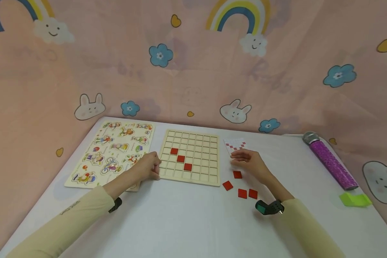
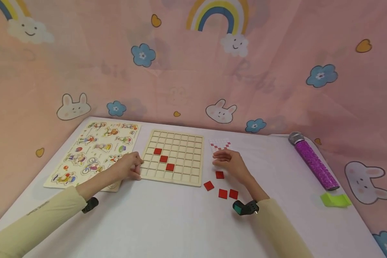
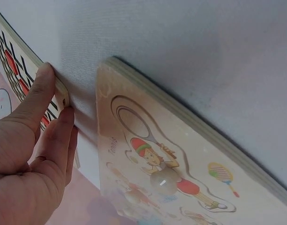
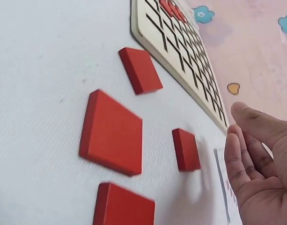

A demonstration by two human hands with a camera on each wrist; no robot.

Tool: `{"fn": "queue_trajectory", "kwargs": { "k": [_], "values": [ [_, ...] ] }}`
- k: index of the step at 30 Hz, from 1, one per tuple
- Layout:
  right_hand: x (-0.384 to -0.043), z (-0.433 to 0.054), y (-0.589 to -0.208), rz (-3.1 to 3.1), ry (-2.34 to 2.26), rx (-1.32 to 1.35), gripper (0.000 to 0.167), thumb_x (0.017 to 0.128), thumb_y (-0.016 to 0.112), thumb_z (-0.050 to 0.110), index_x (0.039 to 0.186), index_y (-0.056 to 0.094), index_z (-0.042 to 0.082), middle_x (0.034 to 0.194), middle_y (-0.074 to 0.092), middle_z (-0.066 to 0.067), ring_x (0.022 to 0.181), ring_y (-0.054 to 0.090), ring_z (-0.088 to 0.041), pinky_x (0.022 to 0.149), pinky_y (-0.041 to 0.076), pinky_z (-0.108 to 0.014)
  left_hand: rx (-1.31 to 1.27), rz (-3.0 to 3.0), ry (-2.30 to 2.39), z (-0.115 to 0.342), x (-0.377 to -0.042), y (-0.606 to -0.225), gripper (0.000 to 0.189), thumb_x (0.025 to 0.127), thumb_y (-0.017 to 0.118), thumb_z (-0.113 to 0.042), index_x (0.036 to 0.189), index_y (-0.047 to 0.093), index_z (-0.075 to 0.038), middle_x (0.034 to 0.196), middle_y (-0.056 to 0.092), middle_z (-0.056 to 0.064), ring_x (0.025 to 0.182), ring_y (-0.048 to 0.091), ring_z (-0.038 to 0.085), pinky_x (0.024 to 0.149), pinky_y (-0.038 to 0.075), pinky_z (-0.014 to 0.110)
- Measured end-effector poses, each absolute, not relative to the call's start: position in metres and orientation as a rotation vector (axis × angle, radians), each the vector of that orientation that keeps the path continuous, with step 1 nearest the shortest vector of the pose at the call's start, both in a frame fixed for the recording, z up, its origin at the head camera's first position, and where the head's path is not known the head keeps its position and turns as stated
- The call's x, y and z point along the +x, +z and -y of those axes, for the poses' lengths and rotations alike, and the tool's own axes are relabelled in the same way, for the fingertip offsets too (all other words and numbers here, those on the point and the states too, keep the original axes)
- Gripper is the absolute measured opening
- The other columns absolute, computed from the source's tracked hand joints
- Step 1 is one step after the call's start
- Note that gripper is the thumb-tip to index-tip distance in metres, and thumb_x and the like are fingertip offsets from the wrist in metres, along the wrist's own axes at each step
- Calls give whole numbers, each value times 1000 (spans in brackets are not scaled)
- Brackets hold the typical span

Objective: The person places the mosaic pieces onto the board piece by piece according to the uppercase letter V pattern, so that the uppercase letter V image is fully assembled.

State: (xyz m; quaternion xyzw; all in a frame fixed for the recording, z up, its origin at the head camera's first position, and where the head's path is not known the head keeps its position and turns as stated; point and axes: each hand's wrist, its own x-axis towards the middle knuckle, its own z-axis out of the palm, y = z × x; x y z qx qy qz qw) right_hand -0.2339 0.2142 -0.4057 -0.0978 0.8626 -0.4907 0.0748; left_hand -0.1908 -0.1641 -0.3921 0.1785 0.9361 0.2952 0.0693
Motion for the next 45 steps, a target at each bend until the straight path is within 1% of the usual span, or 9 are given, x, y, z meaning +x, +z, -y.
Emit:
{"fn": "queue_trajectory", "kwargs": {
  "k": [4,7,10,14,17,22,32,38,45],
  "values": [
    [-227,-229,-409,-2594,-1420,-311,37,87,70,14,120,61,0,114,65,-17,98,63,-25,81,49,-15,546,-2820,887,164,-191,-392,28,68,80,5,56,57,-5,102,59,16,111,56,38,91,48,41],
    [-224,-237,-414,-2592,-1378,-305,37,86,72,15,119,61,1,111,67,-15,97,62,-25,80,50,-17,553,-2825,881,165,-191,-392,28,68,81,5,57,57,-5,103,59,16,111,56,38,90,48,41],
    [-220,-243,-419,-2604,-1305,-310,38,84,74,16,118,62,4,109,68,-11,99,62,-25,82,51,-22,563,-2828,871,165,-190,-392,28,68,81,4,57,57,-6,102,59,16,111,56,38,89,48,41],
    [-215,-248,-422,-2629,-1227,-344,40,83,75,17,119,62,5,111,68,-9,103,61,-26,85,52,-27,543,-2822,880,163,-190,-392,28,68,81,4,57,57,-6,103,59,16,111,56,38,88,49,40],
    [-212,-251,-423,-2623,-1231,-362,40,82,76,16,117,63,3,111,67,-11,101,61,-27,82,52,-26,532,-2818,885,163,-190,-392,29,68,81,5,57,57,-6,104,59,16,110,56,38,87,49,39],
    [-210,-254,-424,-2608,-1258,-382,39,80,77,13,115,63,2,105,68,-11,94,63,-25,79,53,-22,541,-2819,885,163,-190,-395,29,67,81,5,56,57,-6,103,59,16,111,56,38,86,48,39],
    [-215,-259,-428,-2621,-1258,-439,32,82,74,8,112,64,1,102,67,-13,87,60,-24,75,51,-17,557,-2816,902,164,-190,-395,29,68,81,4,57,56,-6,104,59,16,112,55,39,91,47,42],
    [-216,-258,-433,-2624,-1271,-445,35,82,75,11,114,64,4,105,67,-11,82,59,-23,74,51,-17,554,-2819,899,165,-190,-394,29,68,81,4,57,56,-6,105,59,17,112,55,39,93,47,43],
    [-217,-258,-428,-2596,-1281,-456,34,82,76,15,113,65,4,104,67,-11,84,59,-23,74,51,-18,563,-2825,888,166,-189,-392,29,68,81,4,57,57,-7,104,59,17,112,55,39,92,47,43]
  ]
}}
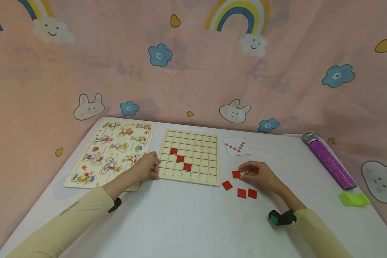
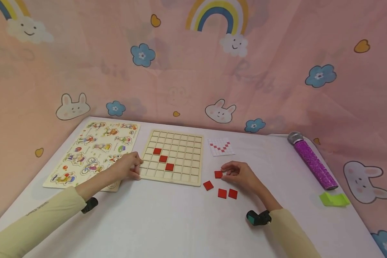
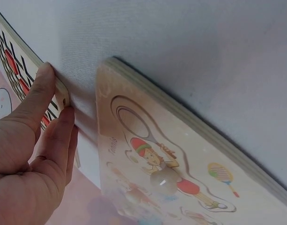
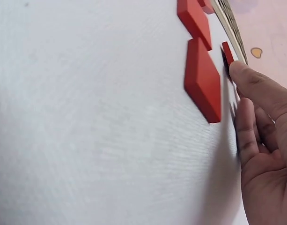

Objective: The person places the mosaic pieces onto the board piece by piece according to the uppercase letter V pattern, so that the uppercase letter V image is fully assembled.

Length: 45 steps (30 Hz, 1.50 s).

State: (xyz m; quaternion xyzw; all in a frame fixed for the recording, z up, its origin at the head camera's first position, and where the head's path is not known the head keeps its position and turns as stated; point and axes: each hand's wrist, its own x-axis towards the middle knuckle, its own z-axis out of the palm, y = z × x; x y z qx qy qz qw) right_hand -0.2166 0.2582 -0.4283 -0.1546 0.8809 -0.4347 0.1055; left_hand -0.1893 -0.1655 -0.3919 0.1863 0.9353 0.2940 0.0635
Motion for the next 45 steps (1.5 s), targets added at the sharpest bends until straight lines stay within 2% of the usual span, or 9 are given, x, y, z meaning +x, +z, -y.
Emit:
{"fn": "queue_trajectory", "kwargs": {
  "k": [7,14,21,28,32,39,45],
  "values": [
    [-216,-260,-424,-2509,-1381,-398,38,83,74,15,116,61,0,109,66,-17,93,66,-23,80,51,-18,550,-2823,877,163,-189,-389,28,69,81,4,57,57,-6,104,59,16,111,55,37,92,47,42],
    [-215,-257,-426,-2482,-1399,-310,43,84,74,20,118,60,-1,112,65,-16,96,65,-22,83,49,-18,535,-2817,874,163,-189,-387,27,69,80,4,57,57,-4,103,58,15,111,55,37,95,46,43],
    [-214,-251,-420,-2504,-1289,-340,37,85,72,16,116,61,-1,106,65,-13,89,62,-22,79,50,-17,555,-2820,872,163,-189,-387,28,69,80,4,57,57,-4,103,58,16,112,55,38,96,45,44],
    [-216,-245,-415,-2516,-1185,-422,42,84,74,13,122,62,-1,101,66,-10,84,60,-21,73,51,-19,599,-2834,842,165,-188,-388,28,69,81,3,57,57,-6,97,58,13,106,57,36,86,48,39],
    [-219,-242,-413,-2532,-1115,-466,43,84,72,10,125,61,-1,98,66,-8,84,58,-21,71,51,-20,579,-2833,840,165,-189,-390,29,68,81,3,57,57,-6,98,58,13,109,56,37,87,48,39],
    [-224,-239,-411,-2578,-1037,-525,33,84,73,12,114,66,0,94,62,-8,79,55,-19,67,49,-21,562,-2821,862,165,-189,-390,28,68,81,4,56,57,-6,100,59,13,112,56,38,92,47,41],
    [-222,-236,-412,-2617,-1076,-392,30,82,75,15,107,65,2,93,62,-6,79,56,-20,68,50,-21,553,-2823,870,165,-190,-391,28,68,81,4,56,57,-6,101,59,14,111,56,37,94,46,42]
  ]
}}
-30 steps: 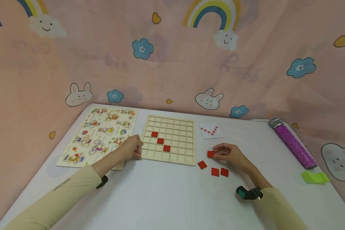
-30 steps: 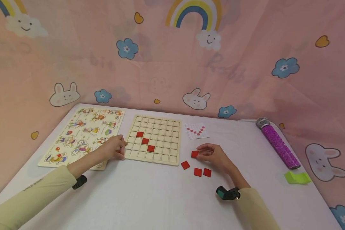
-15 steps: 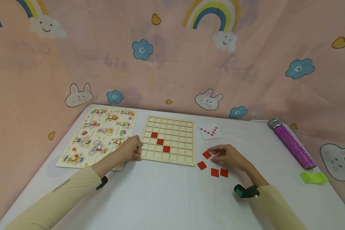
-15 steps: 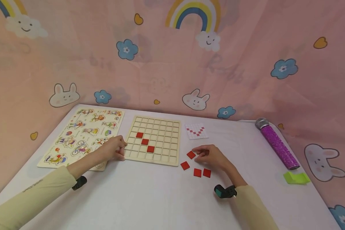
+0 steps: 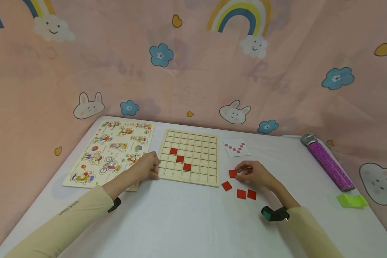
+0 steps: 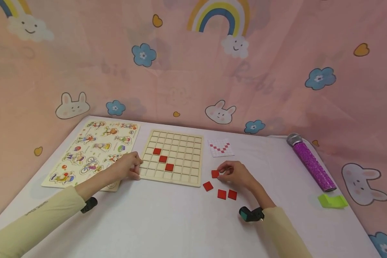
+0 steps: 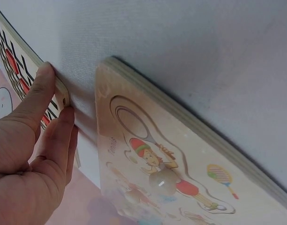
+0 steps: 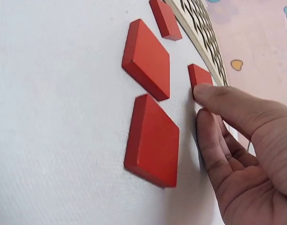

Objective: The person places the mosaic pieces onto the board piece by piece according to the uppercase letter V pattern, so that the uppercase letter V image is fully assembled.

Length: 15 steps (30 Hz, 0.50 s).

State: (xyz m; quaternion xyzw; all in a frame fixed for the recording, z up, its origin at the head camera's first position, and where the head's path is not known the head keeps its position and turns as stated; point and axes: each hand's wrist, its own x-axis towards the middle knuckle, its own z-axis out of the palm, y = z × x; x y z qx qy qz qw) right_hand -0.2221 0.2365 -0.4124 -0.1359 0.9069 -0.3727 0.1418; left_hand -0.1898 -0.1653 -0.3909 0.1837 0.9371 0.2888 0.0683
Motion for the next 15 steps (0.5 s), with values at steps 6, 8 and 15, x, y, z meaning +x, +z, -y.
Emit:
{"fn": "queue_trajectory", "kwargs": {
  "k": [6,8,15],
  "values": [
    [-220,-235,-413,-2629,-1089,-363,32,82,76,15,109,66,2,95,64,-6,79,56,-19,67,50,-22,587,-2827,860,165,-190,-391,28,69,81,3,57,57,-7,100,59,14,110,56,37,91,47,42],
    [-220,-235,-413,-2624,-1087,-359,32,82,76,15,110,66,2,95,64,-6,78,56,-19,67,50,-22,591,-2827,858,165,-190,-391,28,69,81,3,57,57,-7,100,59,14,111,56,38,92,47,42],
    [-218,-235,-414,-2640,-1125,-321,32,84,74,16,111,64,2,99,65,-9,83,58,-20,69,51,-23,581,-2825,867,165,-189,-390,28,69,81,4,57,57,-5,101,58,14,111,56,37,93,47,42]
  ]
}}
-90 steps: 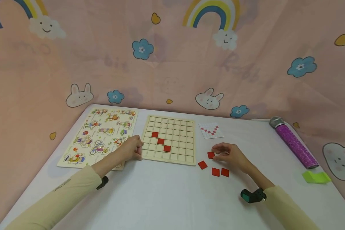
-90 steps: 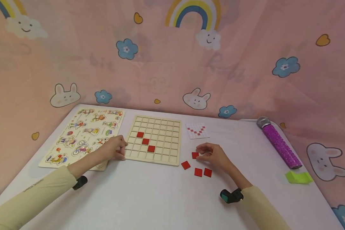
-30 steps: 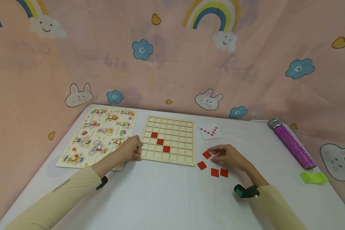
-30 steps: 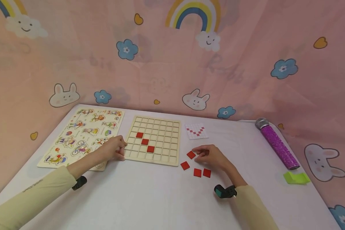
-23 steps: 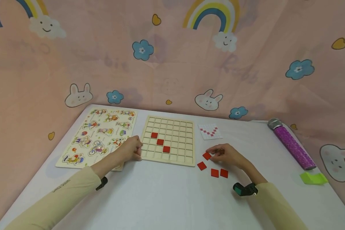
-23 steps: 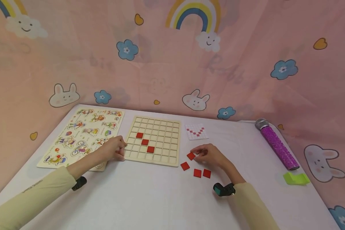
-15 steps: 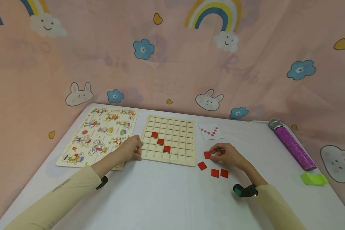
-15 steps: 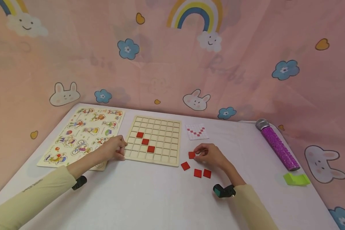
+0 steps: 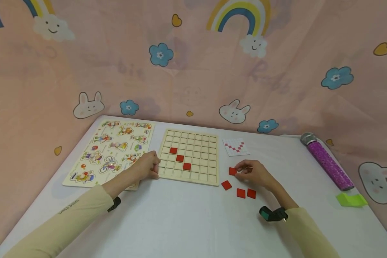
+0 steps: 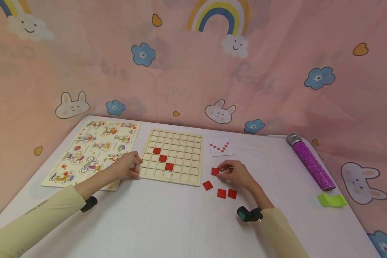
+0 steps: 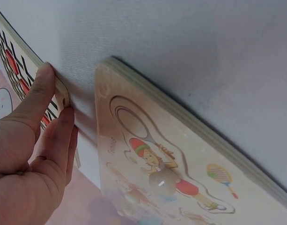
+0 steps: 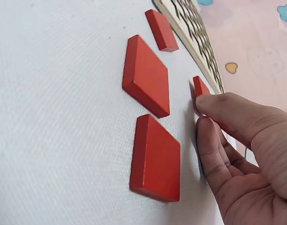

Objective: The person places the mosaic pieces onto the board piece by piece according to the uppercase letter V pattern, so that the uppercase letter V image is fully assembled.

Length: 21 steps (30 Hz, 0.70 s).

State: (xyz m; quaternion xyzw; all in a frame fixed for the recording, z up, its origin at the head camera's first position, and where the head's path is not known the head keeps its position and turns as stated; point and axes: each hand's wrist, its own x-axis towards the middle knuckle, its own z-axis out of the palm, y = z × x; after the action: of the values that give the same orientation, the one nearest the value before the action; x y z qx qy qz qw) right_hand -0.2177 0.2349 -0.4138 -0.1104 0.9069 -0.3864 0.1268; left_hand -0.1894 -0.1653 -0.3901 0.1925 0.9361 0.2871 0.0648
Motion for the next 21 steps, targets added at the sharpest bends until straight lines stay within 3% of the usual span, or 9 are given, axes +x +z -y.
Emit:
{"fn": "queue_trajectory", "kwargs": {
  "k": [10,21],
  "values": [
    [-214,-224,-410,-2688,-1208,-144,31,85,73,14,109,64,-2,94,68,-12,84,60,-22,70,51,-23,698,-2848,863,167,-190,-391,28,66,82,4,56,58,-6,92,58,13,105,58,37,89,48,42],
    [-216,-223,-408,-2603,-1235,13,42,86,72,25,117,58,2,108,66,-16,102,59,-29,85,51,-34,730,-2863,843,168,-190,-393,28,65,82,3,57,57,-6,87,56,8,96,58,32,78,48,35]
  ]
}}
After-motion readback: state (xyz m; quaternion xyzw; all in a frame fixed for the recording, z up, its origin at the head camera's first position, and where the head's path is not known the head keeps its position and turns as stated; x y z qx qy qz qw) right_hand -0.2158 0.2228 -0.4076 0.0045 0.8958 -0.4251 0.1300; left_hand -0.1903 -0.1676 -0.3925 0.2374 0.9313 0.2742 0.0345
